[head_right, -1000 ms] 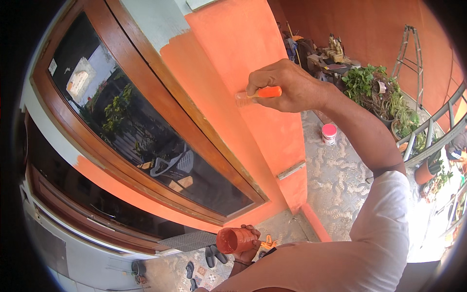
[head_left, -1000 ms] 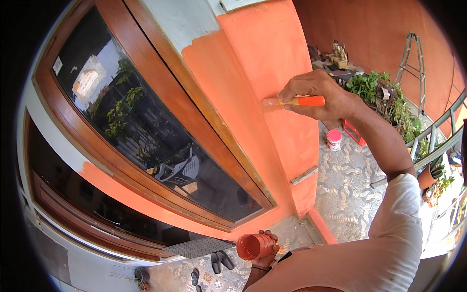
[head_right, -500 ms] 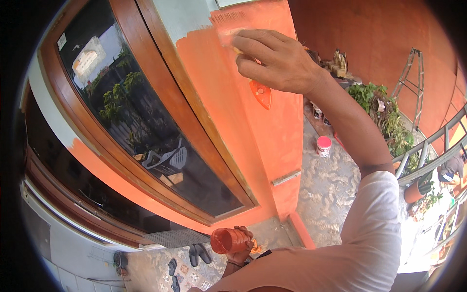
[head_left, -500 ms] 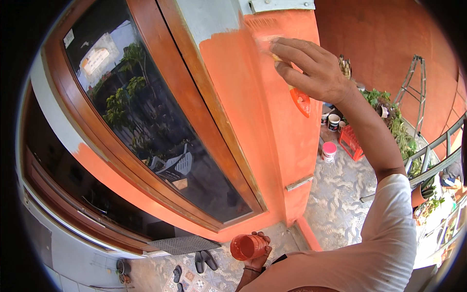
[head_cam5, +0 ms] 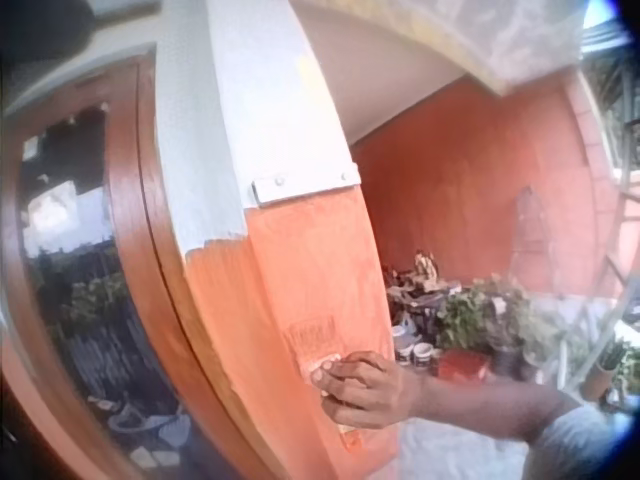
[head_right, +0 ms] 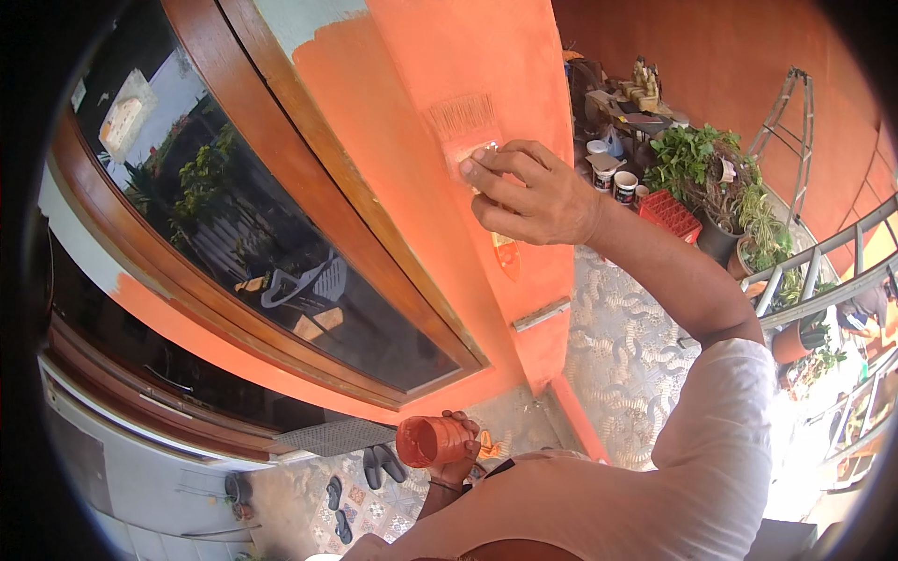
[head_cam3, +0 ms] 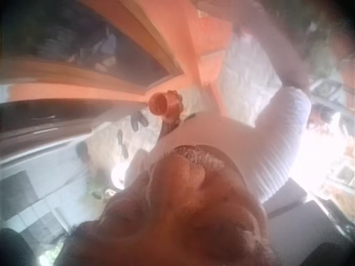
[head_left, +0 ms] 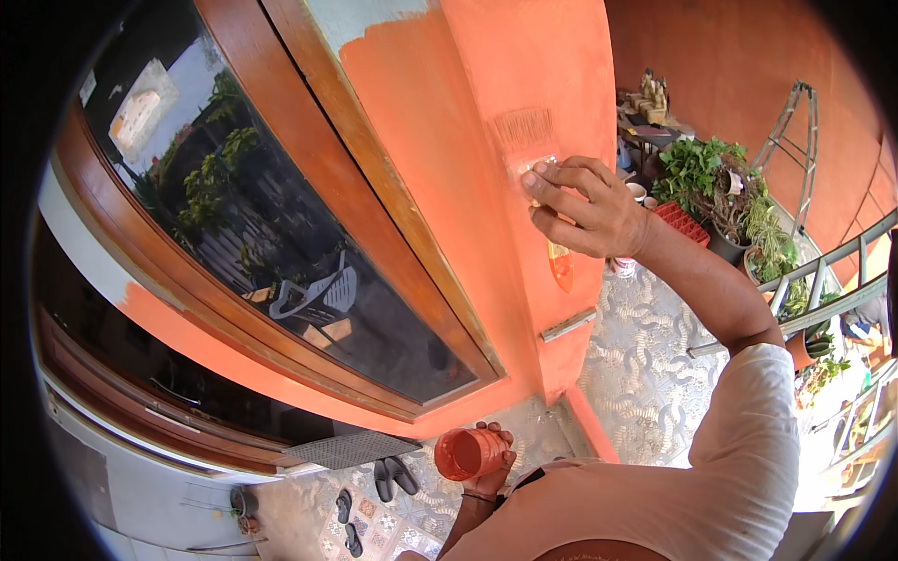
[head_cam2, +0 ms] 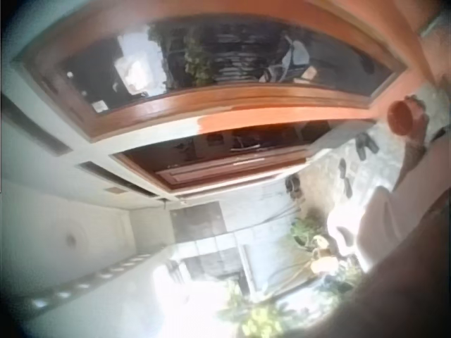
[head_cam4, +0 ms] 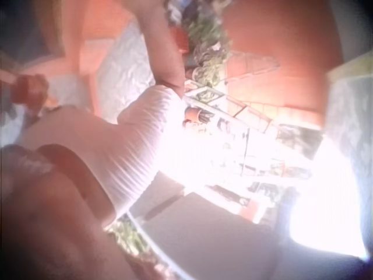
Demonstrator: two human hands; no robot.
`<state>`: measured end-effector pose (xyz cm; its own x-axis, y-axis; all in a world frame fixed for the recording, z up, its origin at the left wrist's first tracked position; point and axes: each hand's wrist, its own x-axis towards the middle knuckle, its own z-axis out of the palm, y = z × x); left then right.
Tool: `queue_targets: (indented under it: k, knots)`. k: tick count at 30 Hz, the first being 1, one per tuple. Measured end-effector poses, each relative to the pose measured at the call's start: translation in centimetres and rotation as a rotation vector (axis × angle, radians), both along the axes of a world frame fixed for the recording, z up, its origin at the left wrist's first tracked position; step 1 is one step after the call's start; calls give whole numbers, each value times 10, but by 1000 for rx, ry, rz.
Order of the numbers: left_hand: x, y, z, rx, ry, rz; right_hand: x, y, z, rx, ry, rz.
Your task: The person paints the wooden door frame with orange paint using a brush. They repeatedly dip the brush into a small container and apply paint along the vertical and horizontal edges of the frame.
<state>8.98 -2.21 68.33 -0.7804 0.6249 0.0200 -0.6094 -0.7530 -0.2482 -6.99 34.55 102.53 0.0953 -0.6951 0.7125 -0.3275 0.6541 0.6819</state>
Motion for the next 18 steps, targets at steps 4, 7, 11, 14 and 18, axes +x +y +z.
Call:
queue_targets:
  k: [4,7,11,14,18]
  knots:
    - [-1,6,4,8,20,-31,17,6,-64,35,-191,7]
    - [-1,19,11,12,25,-57,38,10,-105,63,-365,-21]
    - [7,19,12,-1,23,-73,69,9,-136,64,-573,56]
    - [10,17,15,-60,12,-74,73,29,-130,69,-944,133]
    - [16,14,10,-94,-12,-78,42,57,-69,-48,-1070,278]
